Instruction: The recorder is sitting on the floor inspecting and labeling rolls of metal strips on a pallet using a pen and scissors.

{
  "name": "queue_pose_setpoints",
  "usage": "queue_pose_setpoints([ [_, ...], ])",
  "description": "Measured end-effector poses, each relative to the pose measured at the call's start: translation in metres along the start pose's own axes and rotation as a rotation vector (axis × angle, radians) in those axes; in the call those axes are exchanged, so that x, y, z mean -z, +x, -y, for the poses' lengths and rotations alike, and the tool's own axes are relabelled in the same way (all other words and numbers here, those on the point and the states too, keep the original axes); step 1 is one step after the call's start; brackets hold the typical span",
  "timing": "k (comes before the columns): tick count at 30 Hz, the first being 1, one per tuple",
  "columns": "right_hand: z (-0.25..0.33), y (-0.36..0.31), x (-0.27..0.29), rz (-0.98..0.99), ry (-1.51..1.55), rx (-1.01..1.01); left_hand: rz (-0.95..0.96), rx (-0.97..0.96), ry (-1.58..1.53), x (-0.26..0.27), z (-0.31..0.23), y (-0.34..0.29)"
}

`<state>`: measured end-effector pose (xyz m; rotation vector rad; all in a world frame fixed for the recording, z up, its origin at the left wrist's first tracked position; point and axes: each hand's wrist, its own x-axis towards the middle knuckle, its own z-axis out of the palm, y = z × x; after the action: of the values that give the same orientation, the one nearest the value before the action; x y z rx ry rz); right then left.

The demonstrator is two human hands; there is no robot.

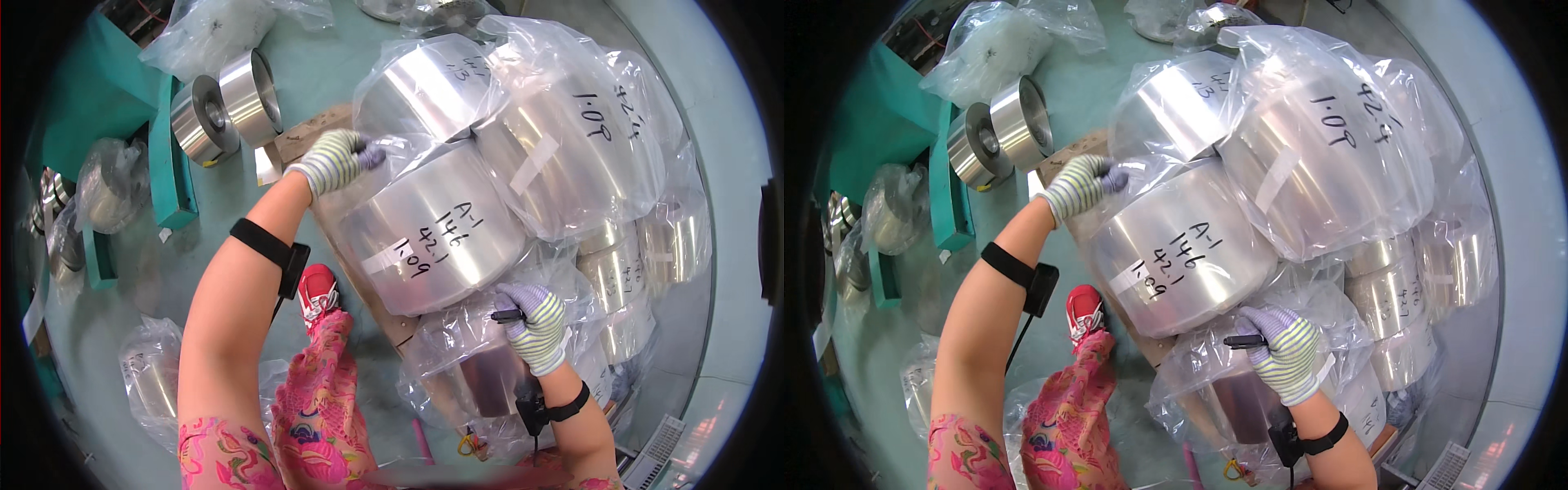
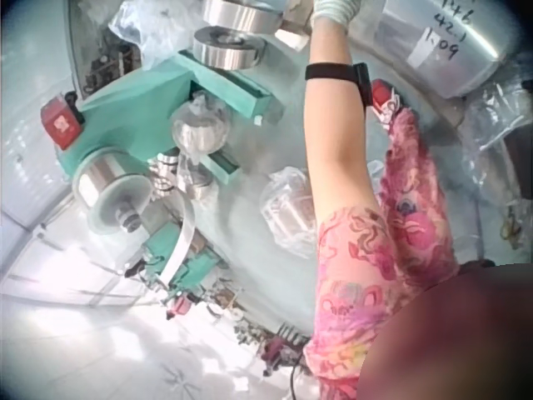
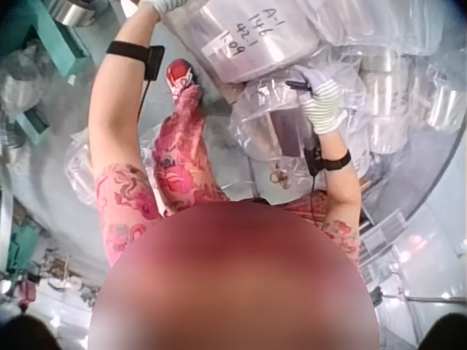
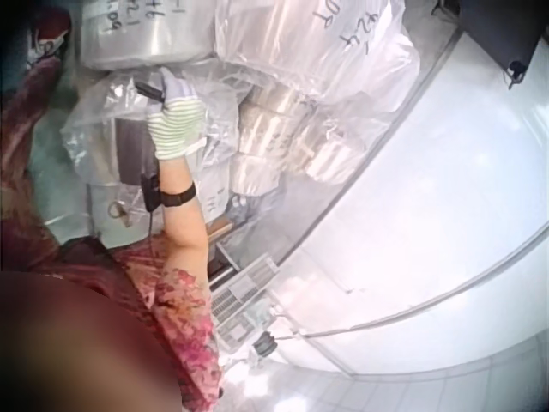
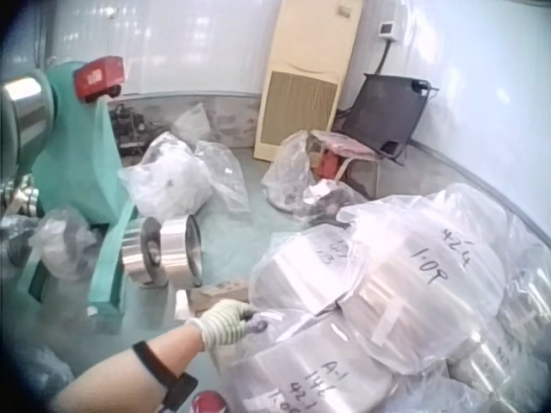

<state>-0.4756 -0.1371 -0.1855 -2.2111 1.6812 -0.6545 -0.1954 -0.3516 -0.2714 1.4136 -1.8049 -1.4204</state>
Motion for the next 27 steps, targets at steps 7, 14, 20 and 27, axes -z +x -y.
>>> queue_pose_setpoints([
  [7,0.003,-0.006,0.001,-0.005,-0.062,-0.038,-0.285,0.036,-0.208,0.006,0.015,0.003],
  [14,-0.005,-0.001,0.004,-0.118,-0.052,0.087,-0.645,0.067,-0.006,-0.006,0.014,-0.049],
  [20,0.007,0.002,0.016,0.467,-0.300,0.117,-0.210,-1.070,0.461,-0.081,-0.080,-0.127],
  [27,0.008,-0.039,0.029,0.383,-0.309,0.335,0.280,-1.016,1.596,-0.163,-0.055,-0.146],
])
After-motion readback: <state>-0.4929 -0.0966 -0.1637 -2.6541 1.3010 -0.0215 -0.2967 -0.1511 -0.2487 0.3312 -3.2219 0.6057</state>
